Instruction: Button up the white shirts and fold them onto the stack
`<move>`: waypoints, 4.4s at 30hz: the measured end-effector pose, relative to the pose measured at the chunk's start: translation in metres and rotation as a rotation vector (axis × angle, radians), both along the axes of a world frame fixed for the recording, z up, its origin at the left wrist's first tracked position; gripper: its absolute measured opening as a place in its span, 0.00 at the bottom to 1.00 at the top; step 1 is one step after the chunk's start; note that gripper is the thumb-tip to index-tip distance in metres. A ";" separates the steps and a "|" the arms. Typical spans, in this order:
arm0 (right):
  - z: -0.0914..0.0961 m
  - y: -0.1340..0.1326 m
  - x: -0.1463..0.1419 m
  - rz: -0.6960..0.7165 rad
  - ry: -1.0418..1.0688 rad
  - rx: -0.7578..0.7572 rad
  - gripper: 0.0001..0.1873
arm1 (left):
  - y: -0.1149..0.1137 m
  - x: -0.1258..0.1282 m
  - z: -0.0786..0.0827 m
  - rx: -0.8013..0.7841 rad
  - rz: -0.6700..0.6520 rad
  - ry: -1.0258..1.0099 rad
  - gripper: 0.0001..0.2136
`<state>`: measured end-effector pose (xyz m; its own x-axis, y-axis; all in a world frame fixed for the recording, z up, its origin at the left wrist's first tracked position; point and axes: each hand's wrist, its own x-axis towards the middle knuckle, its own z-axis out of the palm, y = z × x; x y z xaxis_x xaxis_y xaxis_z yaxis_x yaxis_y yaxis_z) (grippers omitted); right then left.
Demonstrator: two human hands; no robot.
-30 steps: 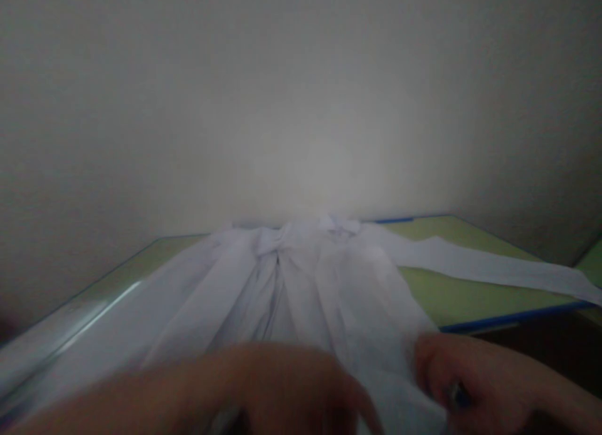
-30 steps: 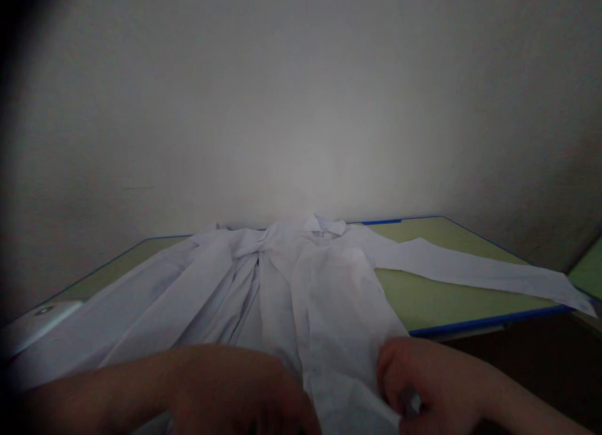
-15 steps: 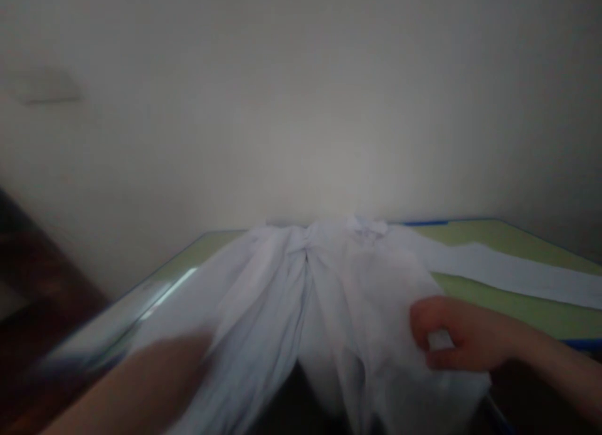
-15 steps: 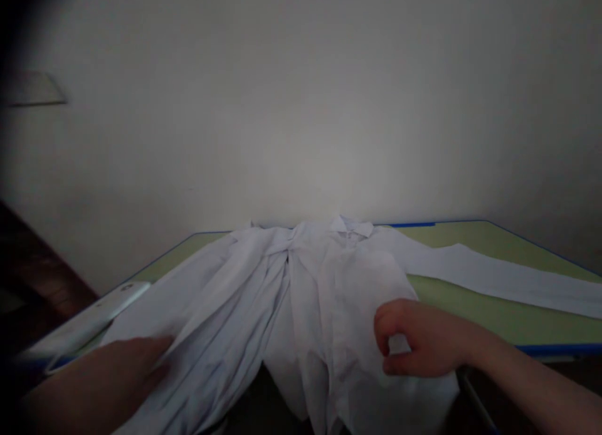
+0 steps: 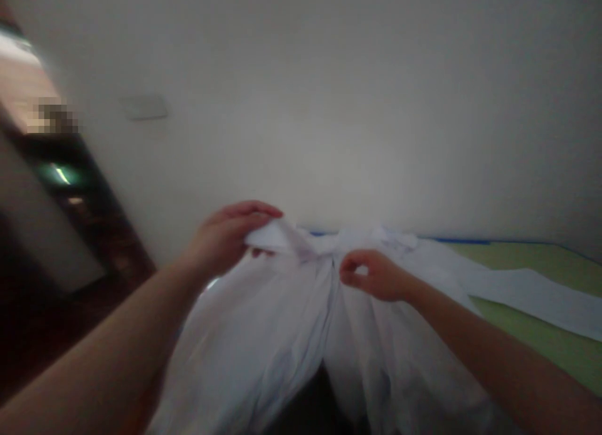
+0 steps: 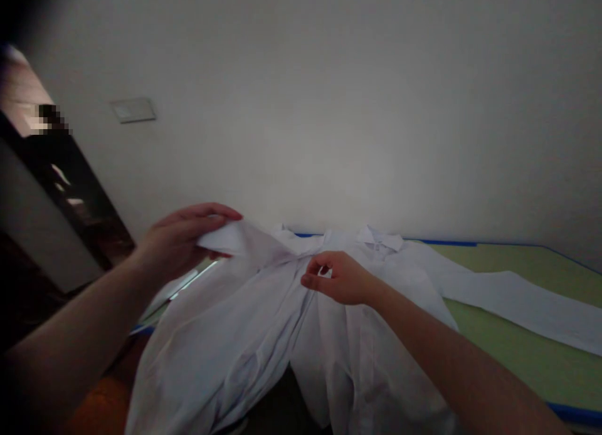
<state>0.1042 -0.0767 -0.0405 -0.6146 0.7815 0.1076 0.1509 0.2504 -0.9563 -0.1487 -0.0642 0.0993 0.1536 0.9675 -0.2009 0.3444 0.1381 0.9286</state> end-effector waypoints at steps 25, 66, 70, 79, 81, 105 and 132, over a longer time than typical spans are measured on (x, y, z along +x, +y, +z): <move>-0.131 0.029 0.076 -0.530 0.091 -0.443 0.17 | 0.111 0.138 -0.243 0.296 -0.413 0.509 0.17; -0.109 0.017 0.073 -0.718 -0.094 0.327 0.09 | 0.072 0.137 -0.209 0.337 -0.657 -0.188 0.07; -0.104 0.015 0.068 -0.639 -0.107 0.292 0.06 | 0.070 0.139 -0.205 0.328 -0.707 -0.022 0.09; -0.116 0.017 0.068 -0.595 -0.251 0.083 0.11 | 0.072 0.138 -0.216 0.314 -0.685 0.189 0.12; -0.119 0.018 0.069 -0.629 -0.286 0.064 0.11 | 0.072 0.139 -0.214 0.312 -0.687 0.196 0.12; -0.122 0.017 0.068 -0.576 -0.226 0.061 0.07 | 0.069 0.143 -0.227 0.337 -0.624 0.184 0.11; -0.132 0.021 0.073 -0.698 -0.202 0.213 0.07 | 0.065 0.147 -0.226 0.568 -0.675 0.260 0.08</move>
